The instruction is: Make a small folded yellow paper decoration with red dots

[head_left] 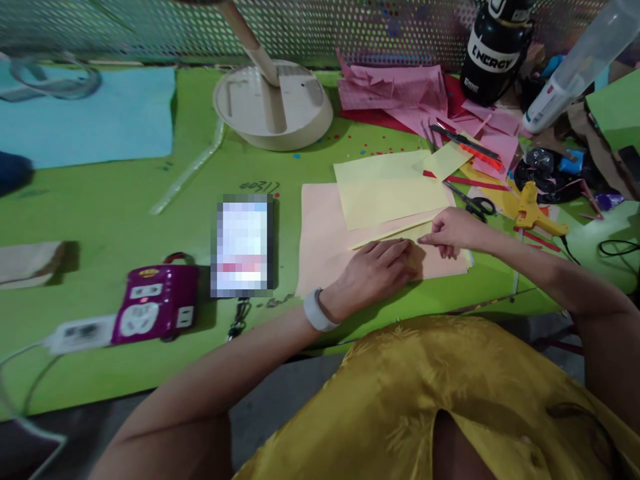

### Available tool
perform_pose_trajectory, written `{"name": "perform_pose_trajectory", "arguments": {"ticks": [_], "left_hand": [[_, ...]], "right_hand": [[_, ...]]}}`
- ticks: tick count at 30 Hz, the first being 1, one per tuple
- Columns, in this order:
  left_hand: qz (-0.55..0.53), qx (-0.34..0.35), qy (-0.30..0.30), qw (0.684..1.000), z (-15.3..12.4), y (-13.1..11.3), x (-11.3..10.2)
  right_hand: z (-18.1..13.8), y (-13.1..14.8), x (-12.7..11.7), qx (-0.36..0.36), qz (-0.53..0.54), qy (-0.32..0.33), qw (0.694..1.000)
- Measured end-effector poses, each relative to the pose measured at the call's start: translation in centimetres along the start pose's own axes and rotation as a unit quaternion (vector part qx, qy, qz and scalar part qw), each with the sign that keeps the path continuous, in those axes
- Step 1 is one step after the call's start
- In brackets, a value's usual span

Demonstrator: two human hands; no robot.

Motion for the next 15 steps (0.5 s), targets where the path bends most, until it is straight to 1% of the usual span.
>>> {"name": "perform_pose_trajectory", "arguments": {"ticks": [4, 5, 6, 7, 8, 9, 10, 11, 12, 13, 15], "left_hand": [[-0.103, -0.032, 0.035, 0.994, 0.3, 0.9, -1.1], [-0.140, -0.057, 0.037, 0.988, 0.6, 1.5, -1.6], [-0.174, -0.106, 0.032, 0.979, 0.8, 2.3, -2.1], [-0.196, -0.177, 0.034, 0.964, 0.9, 3.5, -2.3], [-0.223, -0.252, 0.052, 0.940, 0.9, 4.6, -2.1], [-0.275, -0.302, 0.109, 0.906, 0.9, 5.0, -1.2], [-0.335, -0.332, 0.164, 0.867, 1.0, 5.1, -0.2], [-0.376, -0.350, 0.202, 0.834, 1.1, 5.0, 0.6], [-0.406, -0.359, 0.227, 0.809, 1.4, 4.9, 1.3], [-0.426, -0.363, 0.241, 0.793, 1.7, 4.8, 1.8], [-0.441, -0.360, 0.249, 0.783, 2.2, 4.7, 2.6]], "right_hand": [[0.2, 0.3, 0.1, -0.001, -0.007, 0.017, 1.000], [0.1, 0.3, 0.1, 0.001, -0.004, 0.019, 1.000], [0.1, 0.3, 0.0, 0.001, -0.002, 0.021, 1.000], [0.1, 0.4, -0.1, 0.001, -0.001, 0.020, 1.000], [0.0, 0.4, -0.1, 0.000, -0.002, 0.020, 1.000], [0.0, 0.5, -0.2, -0.002, -0.005, 0.018, 1.000], [-0.1, 0.6, -0.2, -0.005, -0.009, 0.017, 1.000], [-0.1, 0.6, -0.2, -0.006, -0.013, 0.016, 1.000], [-0.1, 0.6, -0.2, -0.007, -0.018, 0.013, 1.000], [-0.1, 0.6, -0.2, -0.008, -0.020, 0.011, 1.000], [0.0, 0.6, -0.2, -0.013, -0.019, 0.011, 1.000]]}}
Point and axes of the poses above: each hand's wrist, its own z-axis towards the middle knuckle, its own x-axis out of the palm, y = z × x, the point moved 7 cm from there along z, towards the middle knuckle, and after that the axes turned 5 degrees about x, right-handed, at the moved point
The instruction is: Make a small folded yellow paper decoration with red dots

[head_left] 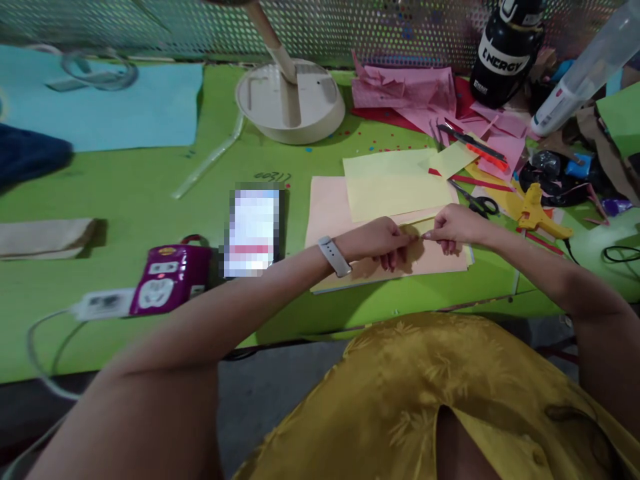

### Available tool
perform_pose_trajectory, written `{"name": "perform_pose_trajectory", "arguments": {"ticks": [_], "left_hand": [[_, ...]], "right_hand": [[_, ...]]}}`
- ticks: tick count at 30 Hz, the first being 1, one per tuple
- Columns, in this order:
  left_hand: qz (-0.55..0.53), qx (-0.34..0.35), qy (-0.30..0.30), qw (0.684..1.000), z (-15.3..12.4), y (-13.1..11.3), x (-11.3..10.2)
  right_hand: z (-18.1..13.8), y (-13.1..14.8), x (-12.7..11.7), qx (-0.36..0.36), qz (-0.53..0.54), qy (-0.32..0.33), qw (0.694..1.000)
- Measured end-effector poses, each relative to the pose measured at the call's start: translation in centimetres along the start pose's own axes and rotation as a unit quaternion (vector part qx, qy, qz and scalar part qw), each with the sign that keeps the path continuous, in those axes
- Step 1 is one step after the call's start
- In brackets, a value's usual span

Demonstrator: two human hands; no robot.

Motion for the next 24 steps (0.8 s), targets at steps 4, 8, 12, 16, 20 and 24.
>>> {"name": "perform_pose_trajectory", "arguments": {"ticks": [4, 8, 12, 16, 20, 24], "left_hand": [[0.009, 0.019, -0.001, 1.000, 0.4, 0.0, 0.3], [-0.002, 0.002, 0.004, 1.000, -0.1, 0.7, 0.0], [-0.021, -0.035, 0.003, 0.999, -1.1, 1.7, -0.3], [0.006, 0.009, -0.082, 0.997, -3.0, 1.7, -0.8], [0.186, 0.192, -0.341, 0.901, -6.5, 0.1, -2.8], [0.432, 0.252, -0.356, 0.789, -6.9, 0.4, -1.9]], "right_hand": [[0.2, -0.2, 0.1, -0.009, 0.011, 0.002, 1.000], [0.4, -0.5, 0.2, -0.005, 0.019, 0.004, 1.000], [0.5, -0.5, 0.1, 0.000, 0.026, 0.019, 0.999], [0.1, -0.5, -0.2, 0.014, 0.029, 0.029, 0.999], [-0.5, -0.8, -0.2, 0.007, 0.040, 0.024, 0.999], [-1.0, -1.3, 0.0, -0.001, 0.027, 0.001, 1.000]]}}
Point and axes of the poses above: each hand's wrist, its own z-axis towards the middle knuckle, its own x-axis out of the palm, y = z × x, the point moved 7 cm from there along z, towards the middle knuckle, and after that the axes turned 5 degrees about x, right-handed, at the moved point
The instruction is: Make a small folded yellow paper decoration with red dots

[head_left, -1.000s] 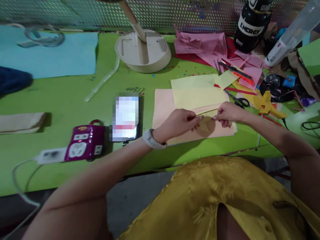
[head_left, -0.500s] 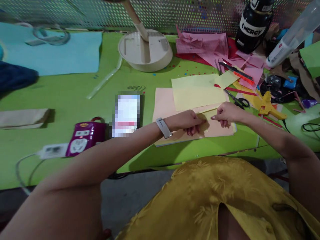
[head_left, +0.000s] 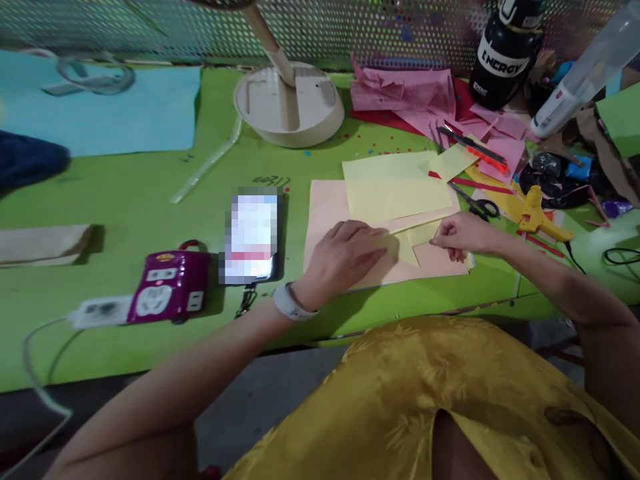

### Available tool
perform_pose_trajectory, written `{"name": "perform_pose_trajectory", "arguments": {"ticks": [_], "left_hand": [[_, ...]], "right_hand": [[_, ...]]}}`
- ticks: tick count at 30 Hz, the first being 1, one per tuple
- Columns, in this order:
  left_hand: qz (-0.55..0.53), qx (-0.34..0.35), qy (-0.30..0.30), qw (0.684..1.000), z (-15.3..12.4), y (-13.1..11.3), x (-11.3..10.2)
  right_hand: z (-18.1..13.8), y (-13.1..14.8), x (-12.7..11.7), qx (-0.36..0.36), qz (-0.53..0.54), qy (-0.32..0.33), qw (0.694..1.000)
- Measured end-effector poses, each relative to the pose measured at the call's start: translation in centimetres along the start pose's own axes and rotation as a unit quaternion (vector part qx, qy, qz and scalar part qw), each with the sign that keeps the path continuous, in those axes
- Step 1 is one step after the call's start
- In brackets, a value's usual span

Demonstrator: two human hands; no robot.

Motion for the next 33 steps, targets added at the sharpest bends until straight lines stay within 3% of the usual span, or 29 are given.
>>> {"name": "perform_pose_trajectory", "arguments": {"ticks": [6, 12, 15, 17, 19, 21, 24, 27, 33], "left_hand": [[0.148, 0.110, 0.049, 0.982, 0.2, -0.2, 1.5], [0.168, 0.116, -0.018, 0.979, 0.7, -0.5, -0.2], [0.192, 0.139, -0.032, 0.971, 2.0, -0.8, -0.2], [0.203, 0.160, -0.028, 0.965, 2.9, -0.8, 0.5], [0.199, 0.169, -0.015, 0.965, 3.8, -0.6, 1.5], [0.184, 0.172, -0.009, 0.968, 4.2, -0.3, 2.4], [0.161, 0.172, -0.012, 0.972, 4.3, -0.1, 3.0], [0.146, 0.167, -0.002, 0.975, 4.2, 0.0, 3.0], [0.116, 0.156, 0.020, 0.981, 4.0, -0.2, 2.8]], "right_hand": [[-0.5, -0.3, 0.4, -0.023, -0.026, -0.027, 0.999], [-2.5, 0.2, 0.4, -0.058, 0.025, -0.022, 0.998], [-3.6, 0.9, -0.4, -0.080, -0.034, -0.080, 0.993], [-4.0, 1.5, -1.4, -0.128, -0.115, -0.177, 0.969], [-4.3, 2.0, -2.0, -0.191, -0.202, -0.278, 0.920], [-4.3, 2.1, -1.7, -0.255, -0.272, -0.333, 0.866], [-3.8, 1.9, -0.7, -0.323, -0.330, -0.340, 0.819], [-3.0, 1.7, 0.0, -0.355, -0.349, -0.324, 0.805], [-1.4, 1.4, 0.4, -0.357, -0.306, -0.281, 0.837]]}}
Point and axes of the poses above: each hand's wrist, its own z-axis towards the middle knuckle, its own x-axis out of the palm, y = z × x, the point moved 7 cm from there along z, towards the middle knuckle, and after that the axes turned 5 degrees about x, right-handed, at the moved point
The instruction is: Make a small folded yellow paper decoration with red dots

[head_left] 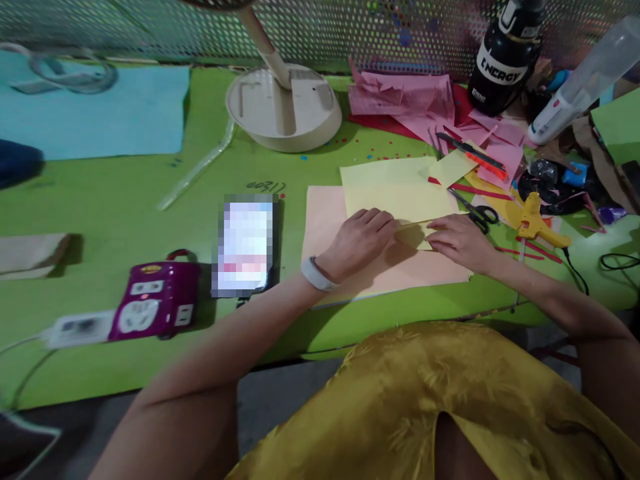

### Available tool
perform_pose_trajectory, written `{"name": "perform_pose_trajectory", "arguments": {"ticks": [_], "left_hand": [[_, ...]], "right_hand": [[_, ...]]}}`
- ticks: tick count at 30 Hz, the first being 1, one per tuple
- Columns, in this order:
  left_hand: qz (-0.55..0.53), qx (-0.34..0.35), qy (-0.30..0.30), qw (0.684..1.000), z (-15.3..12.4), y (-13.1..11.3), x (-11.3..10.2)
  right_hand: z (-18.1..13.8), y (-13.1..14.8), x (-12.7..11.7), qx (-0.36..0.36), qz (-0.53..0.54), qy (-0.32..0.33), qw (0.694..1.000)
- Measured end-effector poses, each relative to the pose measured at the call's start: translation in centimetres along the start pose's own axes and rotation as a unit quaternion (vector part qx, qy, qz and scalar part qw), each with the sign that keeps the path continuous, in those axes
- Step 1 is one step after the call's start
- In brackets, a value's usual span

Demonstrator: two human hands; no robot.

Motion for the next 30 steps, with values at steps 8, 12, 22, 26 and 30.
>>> {"name": "perform_pose_trajectory", "arguments": {"ticks": [8, 12, 22, 26, 30], "left_hand": [[-0.025, -0.006, -0.025, 0.999, 0.0, -0.2, -0.1], [-0.036, -0.008, -0.030, 0.999, 0.1, -0.6, -1.0], [-0.086, 0.088, -0.039, 0.992, 0.1, -4.1, -1.7], [-0.069, 0.092, -0.020, 0.993, -0.1, -4.2, -1.0], [-0.077, 0.097, -0.018, 0.992, -0.1, -4.2, -0.6]], "right_hand": [[1.1, -0.5, 0.0, 0.096, 0.100, -0.007, 0.990], [1.6, -0.9, 0.2, 0.153, 0.111, -0.009, 0.982], [1.8, -0.6, 0.4, 0.168, 0.100, -0.022, 0.980], [1.8, -0.5, 0.0, 0.153, 0.126, -0.027, 0.980], [1.6, -0.6, -0.5, 0.133, 0.131, -0.009, 0.982]]}}
Point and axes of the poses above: each hand's wrist, its own z-axis towards the middle knuckle, its own x-axis out of the palm, y = z × x, the point moved 7 cm from there along z, towards the middle knuckle, and after that the axes turned 5 degrees about x, right-handed, at the moved point
